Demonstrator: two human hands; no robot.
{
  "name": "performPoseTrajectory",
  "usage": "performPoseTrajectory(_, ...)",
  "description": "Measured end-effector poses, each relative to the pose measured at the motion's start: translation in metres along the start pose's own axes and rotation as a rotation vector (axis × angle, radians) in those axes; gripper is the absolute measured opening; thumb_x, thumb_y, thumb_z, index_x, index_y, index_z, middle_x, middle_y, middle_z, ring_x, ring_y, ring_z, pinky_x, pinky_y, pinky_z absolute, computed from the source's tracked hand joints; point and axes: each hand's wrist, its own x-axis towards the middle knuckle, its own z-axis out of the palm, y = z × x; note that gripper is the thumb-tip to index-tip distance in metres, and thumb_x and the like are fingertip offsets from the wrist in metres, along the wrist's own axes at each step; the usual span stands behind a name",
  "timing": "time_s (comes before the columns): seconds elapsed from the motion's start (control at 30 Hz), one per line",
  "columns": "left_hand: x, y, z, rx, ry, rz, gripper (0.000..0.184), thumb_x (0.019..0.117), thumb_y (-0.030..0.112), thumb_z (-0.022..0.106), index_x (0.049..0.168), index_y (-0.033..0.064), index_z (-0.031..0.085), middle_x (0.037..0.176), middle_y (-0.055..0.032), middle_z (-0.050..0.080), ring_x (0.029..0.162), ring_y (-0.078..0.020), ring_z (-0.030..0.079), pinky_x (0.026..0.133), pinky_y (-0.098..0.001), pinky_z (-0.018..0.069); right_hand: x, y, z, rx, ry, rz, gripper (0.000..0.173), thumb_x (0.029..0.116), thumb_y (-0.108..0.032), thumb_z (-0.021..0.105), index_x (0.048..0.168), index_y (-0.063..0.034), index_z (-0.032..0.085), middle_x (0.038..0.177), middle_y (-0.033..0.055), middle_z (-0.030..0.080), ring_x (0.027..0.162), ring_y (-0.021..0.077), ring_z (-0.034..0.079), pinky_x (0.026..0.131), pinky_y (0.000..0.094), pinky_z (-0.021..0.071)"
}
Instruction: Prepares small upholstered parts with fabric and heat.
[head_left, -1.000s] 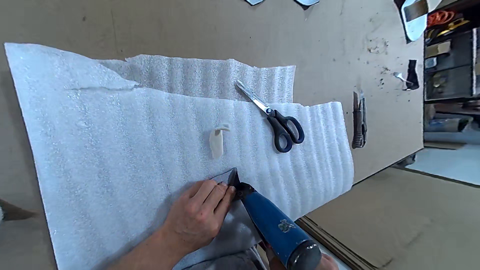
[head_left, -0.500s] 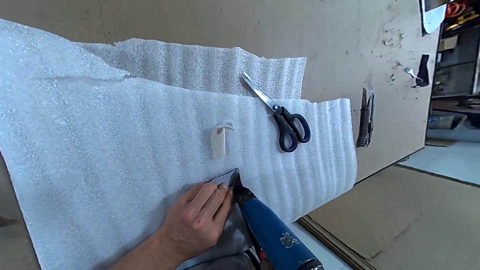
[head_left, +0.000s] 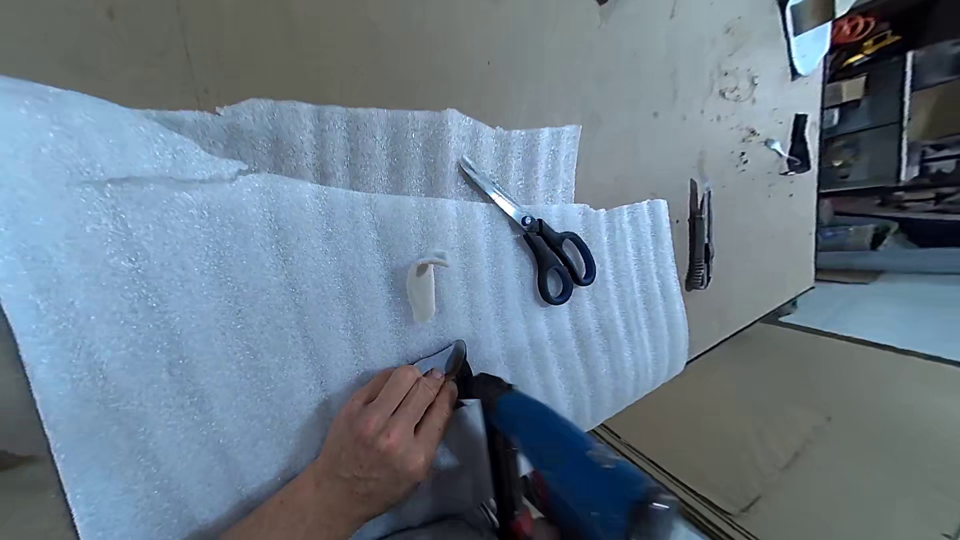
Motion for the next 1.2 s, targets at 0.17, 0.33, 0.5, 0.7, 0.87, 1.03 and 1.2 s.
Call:
performPoseTrajectory(0.17,-0.005,0.002,0.002,0.004,0.022,-0.004,0.025,0.0984,0.008,0.054,0.110,0.0125,0.075,0.103,-0.0047,0.075,0.091,-0.0214,0.069,0.080,-0.0320,0.0556,0.030,0.012,-0.068,-0.153,0.253,-0.070,0.039,0.0963,-0.026,0.063,0.114,0.0085,0.060,0.084,0.0079,0.068,0.069,0.0134,0.068,0.063,0.0388,0.0603)
performPoseTrajectory(0.33,-0.002,0.002,0.000,-0.067,0.027,-0.090,0.020,0.0963,0.015,0.056,0.107,0.0124,0.073,0.097,-0.0013,0.072,0.091,-0.0176,0.068,0.078,-0.0313,0.0577,0.120,0.064,-0.080,-0.540,0.358,-0.173,0.071,0.0949,-0.037,0.055,0.157,-0.0050,0.040,0.122,0.0279,0.065,0.108,0.0483,0.064,0.087,0.0704,0.0490)
performPoseTrajectory(0.5,0.000,0.005,0.000,-0.053,0.070,-0.151,0.036,0.0946,0.018,0.060,0.128,0.0057,0.064,0.098,-0.0010,0.073,0.089,-0.0167,0.067,0.078,-0.0299,0.0574,0.145,0.066,-0.067,-0.597,0.410,-0.239,0.071,0.0914,-0.024,0.073,0.154,-0.0068,0.045,0.132,0.0335,0.057,0.121,0.0564,0.054,0.092,0.0740,0.0448)
performPoseTrajectory(0.7,0.004,0.034,-0.011,-0.111,0.354,-0.239,0.028,0.0957,0.021,0.065,0.121,0.0085,0.067,0.103,-0.0001,0.075,0.096,-0.0126,0.069,0.087,-0.0339,0.0585,0.089,0.012,-0.002,0.225,-0.086,-0.327,0.065,0.0962,-0.053,0.058,0.140,-0.0045,0.058,0.123,0.0078,0.070,0.107,0.0179,0.070,0.087,0.0380,0.0610)
performPoseTrajectory(0.87,0.012,0.060,-0.021,-0.093,0.490,-0.223,0.029,0.0920,0.018,0.067,0.117,0.0043,0.069,0.100,-0.0030,0.075,0.095,-0.0124,0.070,0.086,-0.0305,0.0591,0.087,-0.022,0.020,0.679,-0.184,-0.361,0.028,0.0905,-0.018,0.074,0.114,-0.0033,0.074,0.096,0.0090,0.076,0.086,0.0175,0.073,0.079,0.0331,0.0626)
performPoseTrajectory(1.03,-0.014,0.048,-0.044,0.079,0.409,-0.039,0.045,0.0920,0.029,0.056,0.136,0.0209,0.052,0.130,-0.0019,0.064,0.124,-0.0187,0.059,0.104,-0.0407,0.0471,0.108,-0.043,0.000,0.606,-0.441,-0.138,0.019,0.0959,-0.007,0.069,0.114,-0.0005,0.072,0.095,0.0122,0.075,0.082,0.0195,0.073,0.075,0.0350,0.0623)
performPoseTrajectory(1.2,-0.017,0.021,-0.019,0.263,0.344,0.094,0.031,0.1004,0.019,0.055,0.132,0.0196,0.060,0.129,-0.0063,0.066,0.122,-0.0228,0.062,0.104,-0.0406,0.0486,0.138,-0.046,0.016,0.605,-0.506,0.013,0.015,0.0944,-0.005,0.071,0.106,0.0026,0.066,0.088,0.0129,0.072,0.076,0.0192,0.070,0.069,0.0329,0.0598)
